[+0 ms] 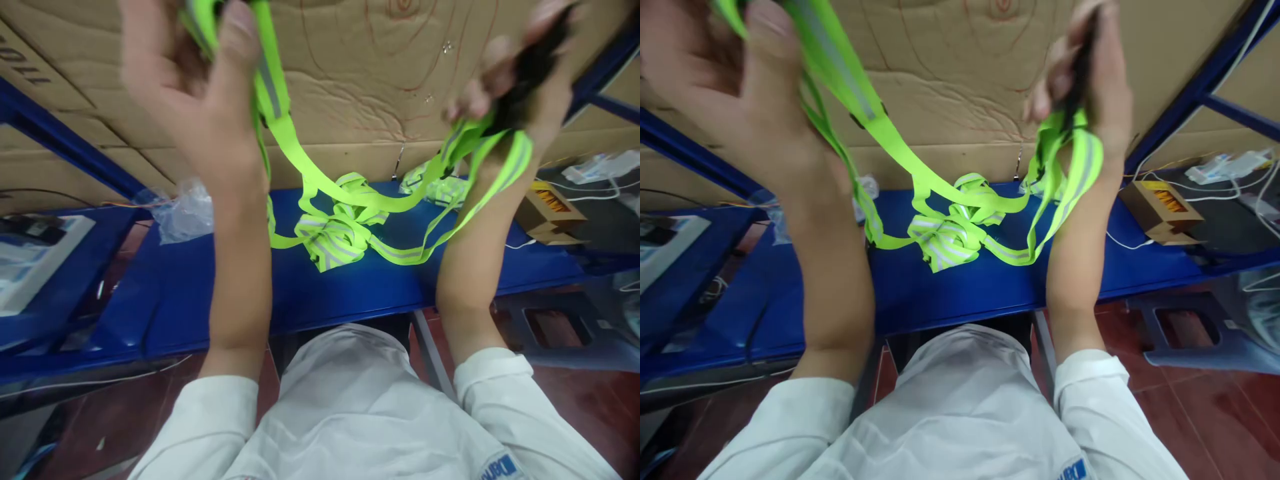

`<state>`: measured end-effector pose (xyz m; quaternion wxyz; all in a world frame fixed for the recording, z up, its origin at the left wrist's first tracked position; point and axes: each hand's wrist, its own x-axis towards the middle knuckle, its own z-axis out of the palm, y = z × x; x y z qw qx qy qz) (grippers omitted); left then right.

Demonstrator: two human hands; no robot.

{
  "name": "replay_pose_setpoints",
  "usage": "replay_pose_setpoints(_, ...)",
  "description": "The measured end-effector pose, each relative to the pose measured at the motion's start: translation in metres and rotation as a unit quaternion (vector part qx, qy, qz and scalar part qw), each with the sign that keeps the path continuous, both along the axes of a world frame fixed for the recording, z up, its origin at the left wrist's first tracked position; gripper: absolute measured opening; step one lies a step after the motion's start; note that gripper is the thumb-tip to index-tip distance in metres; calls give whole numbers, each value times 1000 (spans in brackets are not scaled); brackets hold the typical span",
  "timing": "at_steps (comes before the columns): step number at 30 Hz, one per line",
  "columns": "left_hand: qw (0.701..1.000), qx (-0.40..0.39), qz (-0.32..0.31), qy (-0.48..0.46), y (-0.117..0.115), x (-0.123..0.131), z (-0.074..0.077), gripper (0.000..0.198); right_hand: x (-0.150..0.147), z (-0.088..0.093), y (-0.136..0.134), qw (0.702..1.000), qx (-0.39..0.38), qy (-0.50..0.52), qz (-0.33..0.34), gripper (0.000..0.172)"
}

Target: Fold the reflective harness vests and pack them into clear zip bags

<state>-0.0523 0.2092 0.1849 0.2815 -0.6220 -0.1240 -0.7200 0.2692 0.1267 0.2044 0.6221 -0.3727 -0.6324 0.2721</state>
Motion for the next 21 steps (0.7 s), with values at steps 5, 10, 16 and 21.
replay_pose_setpoints(5,990,-3,-103,101,-36,61,-3,82,-25,-6,-25,998,51,-31,-14,38)
replay_pose_setpoints(10,975,-21,-117,187,-20,59,-8,93,-28,-3,-18,983,182,-33,-8,23)
replay_pose_setpoints(16,984,-43,-126,121,-25,64,-16,80,-28,-3,-14,979,203,-26,4,16)
replay_pose_setpoints(21,984,-12,-115,139,-20,66,-18,76,-28,-3,-16,978,208,-3,19,15)
